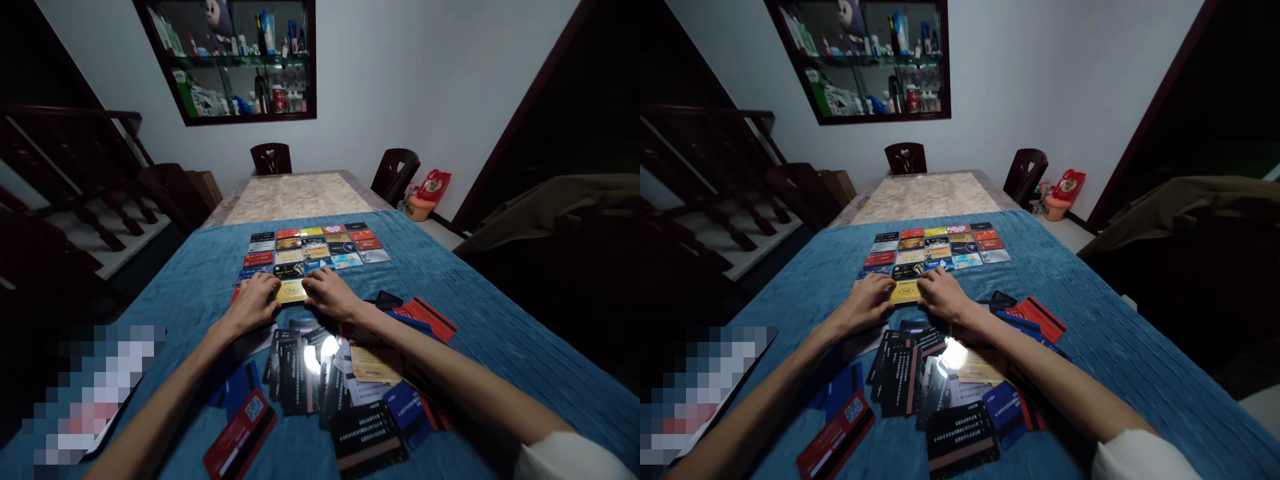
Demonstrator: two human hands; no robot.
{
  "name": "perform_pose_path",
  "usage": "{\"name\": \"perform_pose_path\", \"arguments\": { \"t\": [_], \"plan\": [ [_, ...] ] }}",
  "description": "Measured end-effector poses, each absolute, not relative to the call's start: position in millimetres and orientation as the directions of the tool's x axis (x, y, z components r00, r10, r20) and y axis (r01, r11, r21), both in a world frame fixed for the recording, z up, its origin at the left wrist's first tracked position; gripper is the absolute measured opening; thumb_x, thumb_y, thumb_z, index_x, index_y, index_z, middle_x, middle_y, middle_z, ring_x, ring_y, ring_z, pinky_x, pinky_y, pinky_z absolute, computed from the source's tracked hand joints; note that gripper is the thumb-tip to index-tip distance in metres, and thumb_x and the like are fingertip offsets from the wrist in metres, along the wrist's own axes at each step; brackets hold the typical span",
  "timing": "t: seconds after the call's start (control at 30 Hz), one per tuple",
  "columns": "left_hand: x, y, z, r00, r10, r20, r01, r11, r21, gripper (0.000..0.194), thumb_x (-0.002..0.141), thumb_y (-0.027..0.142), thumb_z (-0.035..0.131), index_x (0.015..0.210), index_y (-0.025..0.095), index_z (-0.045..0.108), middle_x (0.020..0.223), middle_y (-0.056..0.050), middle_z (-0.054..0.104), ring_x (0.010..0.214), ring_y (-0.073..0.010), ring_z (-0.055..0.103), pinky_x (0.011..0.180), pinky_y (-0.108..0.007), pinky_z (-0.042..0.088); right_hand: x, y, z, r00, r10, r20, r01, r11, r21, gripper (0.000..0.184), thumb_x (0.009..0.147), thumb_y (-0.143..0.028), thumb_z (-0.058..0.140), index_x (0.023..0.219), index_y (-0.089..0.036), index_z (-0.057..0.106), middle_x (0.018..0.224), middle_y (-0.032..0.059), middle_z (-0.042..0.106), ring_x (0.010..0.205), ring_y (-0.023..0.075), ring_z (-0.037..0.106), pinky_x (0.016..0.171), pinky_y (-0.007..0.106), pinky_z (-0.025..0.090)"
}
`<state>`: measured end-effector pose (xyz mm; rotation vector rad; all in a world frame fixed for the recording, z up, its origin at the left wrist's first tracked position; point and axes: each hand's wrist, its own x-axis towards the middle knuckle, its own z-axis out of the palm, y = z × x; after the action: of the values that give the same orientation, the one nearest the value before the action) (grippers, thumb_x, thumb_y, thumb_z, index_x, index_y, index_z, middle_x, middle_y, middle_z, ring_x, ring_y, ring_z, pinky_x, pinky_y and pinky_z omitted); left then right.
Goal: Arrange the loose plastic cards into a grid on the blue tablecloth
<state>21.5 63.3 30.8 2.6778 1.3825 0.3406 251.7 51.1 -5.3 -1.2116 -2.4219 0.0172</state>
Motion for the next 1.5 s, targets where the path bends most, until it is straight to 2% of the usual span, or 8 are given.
{"name": "perform_pose_path", "arguments": {
  "t": [0.23, 0.5, 0.77, 1.13, 1.5],
  "plan": [
    [11, 76, 23, 0.533, 0.834, 0.139, 0.804, -0.551, 0.223, 0.022, 0.077, 0.024, 0.061, 0.098, 0.020, 0.065, 0.115, -0.010, 0.066, 0.113, -0.0316, 0.052, 0.091, -0.045, 0.040, 236, 65, -7, -0.517, 0.788, 0.334, 0.779, 0.595, -0.197, 0.023, 0.085, -0.030, 0.071, 0.103, -0.017, 0.066, 0.110, 0.0105, 0.062, 0.099, 0.0237, 0.049, 0.087, 0.037, 0.042],
    [12, 81, 11, 0.541, 0.831, 0.131, 0.807, -0.556, 0.199, 0.024, 0.079, 0.023, 0.061, 0.102, 0.021, 0.065, 0.114, -0.010, 0.066, 0.112, -0.0316, 0.053, 0.092, -0.047, 0.039, 235, 66, -12, -0.487, 0.815, 0.313, 0.801, 0.560, -0.213, 0.015, 0.085, -0.030, 0.067, 0.094, -0.017, 0.067, 0.103, 0.0094, 0.064, 0.095, 0.0236, 0.050, 0.084, 0.036, 0.044],
    [14, 80, 11, 0.527, 0.846, 0.079, 0.826, -0.532, 0.189, 0.025, 0.082, 0.019, 0.060, 0.106, 0.020, 0.066, 0.120, -0.010, 0.066, 0.116, -0.0317, 0.052, 0.094, -0.049, 0.037, 233, 68, -16, -0.464, 0.839, 0.285, 0.820, 0.528, -0.221, 0.019, 0.087, -0.031, 0.066, 0.099, -0.017, 0.068, 0.105, 0.0100, 0.064, 0.098, 0.0238, 0.051, 0.086, 0.035, 0.044],
    [17, 77, 9, 0.512, 0.855, 0.084, 0.834, -0.518, 0.190, 0.025, 0.084, 0.015, 0.057, 0.107, 0.021, 0.066, 0.121, -0.010, 0.066, 0.116, -0.0305, 0.050, 0.096, -0.050, 0.033, 231, 68, -15, -0.422, 0.872, 0.247, 0.844, 0.477, -0.245, 0.022, 0.090, -0.033, 0.063, 0.104, -0.017, 0.068, 0.109, 0.0109, 0.064, 0.102, 0.0242, 0.052, 0.088, 0.034, 0.043],
    [24, 68, 16, 0.525, 0.848, 0.076, 0.839, -0.530, 0.122, 0.023, 0.090, 0.014, 0.047, 0.095, 0.020, 0.069, 0.113, -0.010, 0.064, 0.112, -0.0287, 0.050, 0.092, -0.048, 0.033, 229, 64, -11, -0.401, 0.894, 0.202, 0.854, 0.444, -0.270, 0.026, 0.092, -0.034, 0.060, 0.108, -0.016, 0.068, 0.115, 0.0119, 0.063, 0.106, 0.0250, 0.053, 0.090, 0.034, 0.042]
  ]
}}
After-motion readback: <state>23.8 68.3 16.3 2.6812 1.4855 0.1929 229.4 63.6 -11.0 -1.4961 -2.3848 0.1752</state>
